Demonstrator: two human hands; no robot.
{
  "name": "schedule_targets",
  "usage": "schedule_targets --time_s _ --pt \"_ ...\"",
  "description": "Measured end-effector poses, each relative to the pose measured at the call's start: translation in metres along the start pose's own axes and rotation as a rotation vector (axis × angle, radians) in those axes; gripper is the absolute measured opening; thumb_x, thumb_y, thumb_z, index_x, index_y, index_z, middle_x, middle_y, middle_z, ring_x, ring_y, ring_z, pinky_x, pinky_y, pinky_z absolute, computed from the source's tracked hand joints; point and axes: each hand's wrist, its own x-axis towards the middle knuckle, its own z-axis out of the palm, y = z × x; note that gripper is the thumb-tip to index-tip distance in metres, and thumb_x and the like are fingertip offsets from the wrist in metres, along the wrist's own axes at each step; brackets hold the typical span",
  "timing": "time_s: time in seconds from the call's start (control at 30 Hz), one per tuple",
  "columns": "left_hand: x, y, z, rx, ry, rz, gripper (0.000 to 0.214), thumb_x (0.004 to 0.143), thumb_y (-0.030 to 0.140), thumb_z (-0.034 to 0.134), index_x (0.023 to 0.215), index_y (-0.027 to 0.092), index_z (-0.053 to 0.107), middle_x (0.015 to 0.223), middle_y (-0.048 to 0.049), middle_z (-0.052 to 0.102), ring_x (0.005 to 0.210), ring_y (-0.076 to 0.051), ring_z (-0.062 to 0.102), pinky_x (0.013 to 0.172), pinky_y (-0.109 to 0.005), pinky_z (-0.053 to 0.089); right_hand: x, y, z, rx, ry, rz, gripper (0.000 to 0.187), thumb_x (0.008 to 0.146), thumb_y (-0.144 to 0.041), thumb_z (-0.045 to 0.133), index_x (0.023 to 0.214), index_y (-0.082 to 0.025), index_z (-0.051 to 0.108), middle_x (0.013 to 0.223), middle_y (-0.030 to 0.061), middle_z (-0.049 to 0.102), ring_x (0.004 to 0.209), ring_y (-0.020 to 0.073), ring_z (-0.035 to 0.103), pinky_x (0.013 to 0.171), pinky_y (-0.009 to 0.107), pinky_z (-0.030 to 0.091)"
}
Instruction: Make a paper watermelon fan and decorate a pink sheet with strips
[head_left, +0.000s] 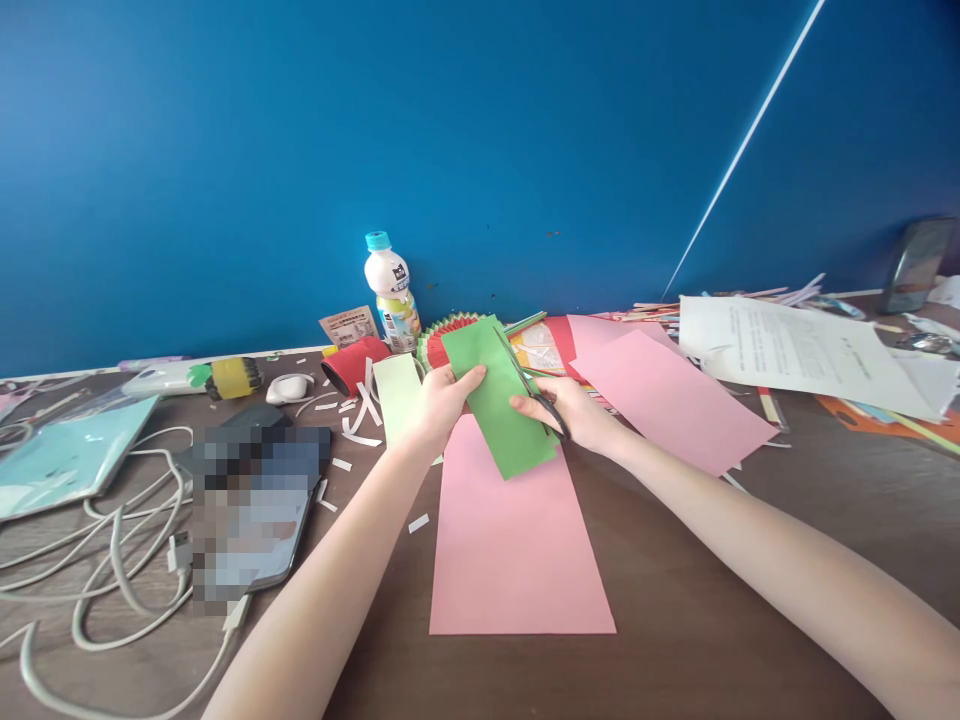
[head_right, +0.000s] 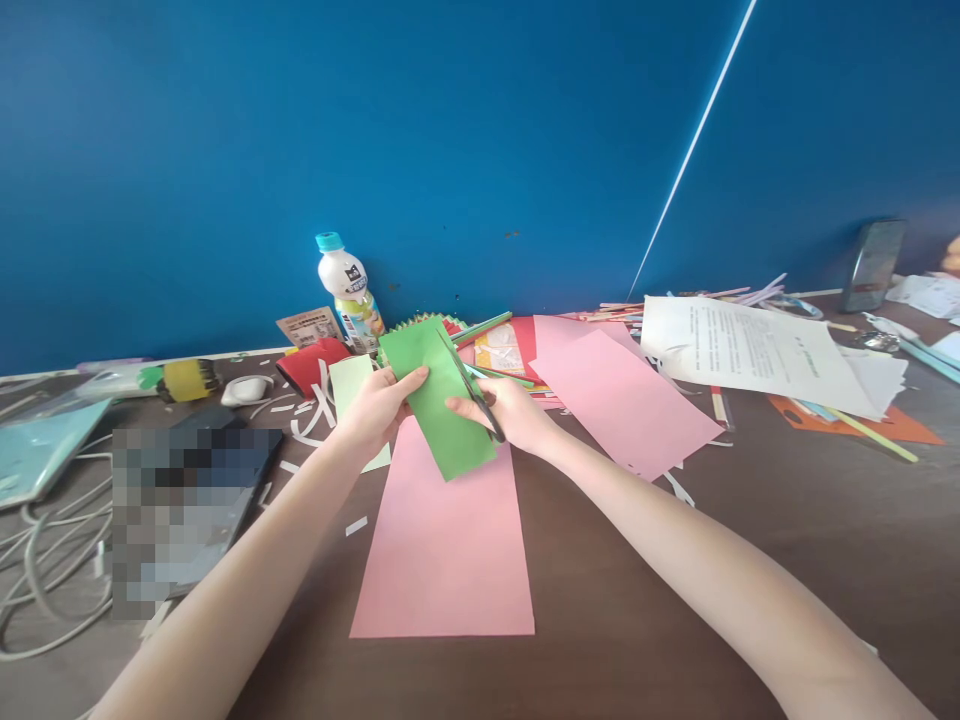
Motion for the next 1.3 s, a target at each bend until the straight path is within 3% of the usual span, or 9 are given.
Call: schedule_targets --time_s 0.57,0.77,1.3 --pt "-0.004 0.002 0.01 -0.039 -0.022 -0.051 0.017 0.078 0.021 0.058 0.091 0.012 0.065 0.094 -0.0094 0.07 0.081 -0.019 0.066 0.08 -0.034 0.052 0.0 0.002 -0.001 -0.069 0.066 -0.045 0.046 0.068 -0.063 0.056 0.069 -0.017 0.052 0.063 -0.0005 0.047 0.056 0.0127 0.044 0.05 0.025 0.031" --pt "-0.005 0.003 0.011 -0.058 -0.016 -0.071 0.017 0.078 0.02 0.059 0.09 0.01 0.065 0.093 -0.0108 0.07 0.081 -0.019 0.066 0.081 -0.035 0.051 0.001 0.003 -0.001 -0.063 0.066 -0.014 0.043 0.07 -0.059 0.057 0.07 -0.016 0.051 0.059 -0.0025 0.043 0.052 0.0105 0.04 0.047 0.023 0.026" --pt "-0.005 0.003 0.011 -0.051 -0.016 -0.067 0.02 0.075 0.022 0.061 0.091 0.011 0.065 0.093 -0.0105 0.07 0.085 -0.02 0.066 0.082 -0.036 0.051 0.0 0.002 0.001 0.0 0.077 0.025 0.045 0.064 -0.059 0.063 0.065 -0.017 0.048 0.057 -0.0034 0.045 0.051 0.0103 0.042 0.047 0.024 0.03"
